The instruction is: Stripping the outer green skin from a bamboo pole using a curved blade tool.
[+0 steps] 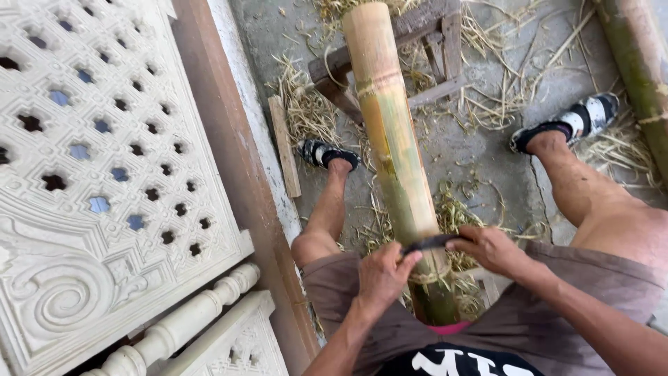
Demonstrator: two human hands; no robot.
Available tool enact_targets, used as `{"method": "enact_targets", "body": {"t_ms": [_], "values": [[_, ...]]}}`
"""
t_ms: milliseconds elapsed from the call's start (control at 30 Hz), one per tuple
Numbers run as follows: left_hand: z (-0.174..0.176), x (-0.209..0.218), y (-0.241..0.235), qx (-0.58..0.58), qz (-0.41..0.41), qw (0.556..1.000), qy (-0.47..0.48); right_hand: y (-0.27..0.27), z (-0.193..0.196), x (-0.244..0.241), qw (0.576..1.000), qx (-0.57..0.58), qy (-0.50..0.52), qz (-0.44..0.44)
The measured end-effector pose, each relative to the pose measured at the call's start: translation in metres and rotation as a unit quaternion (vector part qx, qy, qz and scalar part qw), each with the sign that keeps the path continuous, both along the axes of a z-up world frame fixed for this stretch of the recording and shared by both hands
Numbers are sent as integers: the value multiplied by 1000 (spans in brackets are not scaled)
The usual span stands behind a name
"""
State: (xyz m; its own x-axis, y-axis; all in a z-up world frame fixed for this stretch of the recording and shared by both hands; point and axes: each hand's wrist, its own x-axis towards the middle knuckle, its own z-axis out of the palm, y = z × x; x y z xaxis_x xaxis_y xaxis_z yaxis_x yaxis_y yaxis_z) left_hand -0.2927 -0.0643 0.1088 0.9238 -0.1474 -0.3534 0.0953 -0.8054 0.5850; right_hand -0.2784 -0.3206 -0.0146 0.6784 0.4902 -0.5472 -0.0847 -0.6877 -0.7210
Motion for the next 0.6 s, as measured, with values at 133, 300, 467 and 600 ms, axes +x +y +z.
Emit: {"method": "enact_targets", "body": {"t_ms": [133, 300, 467, 600], "values": [[-31, 98, 18, 55, -8, 996, -69, 34, 10, 116, 988, 50, -85, -117], [-75, 241, 38, 108, 3, 979, -173, 66, -7, 256, 963, 103, -170, -180], [-88, 304, 45, 149, 14, 971, -188, 80, -17, 311, 932, 107, -283, -200], [-84, 279, 41, 150, 9, 963, -225, 80, -6, 294, 954, 80, -181, -223]]}}
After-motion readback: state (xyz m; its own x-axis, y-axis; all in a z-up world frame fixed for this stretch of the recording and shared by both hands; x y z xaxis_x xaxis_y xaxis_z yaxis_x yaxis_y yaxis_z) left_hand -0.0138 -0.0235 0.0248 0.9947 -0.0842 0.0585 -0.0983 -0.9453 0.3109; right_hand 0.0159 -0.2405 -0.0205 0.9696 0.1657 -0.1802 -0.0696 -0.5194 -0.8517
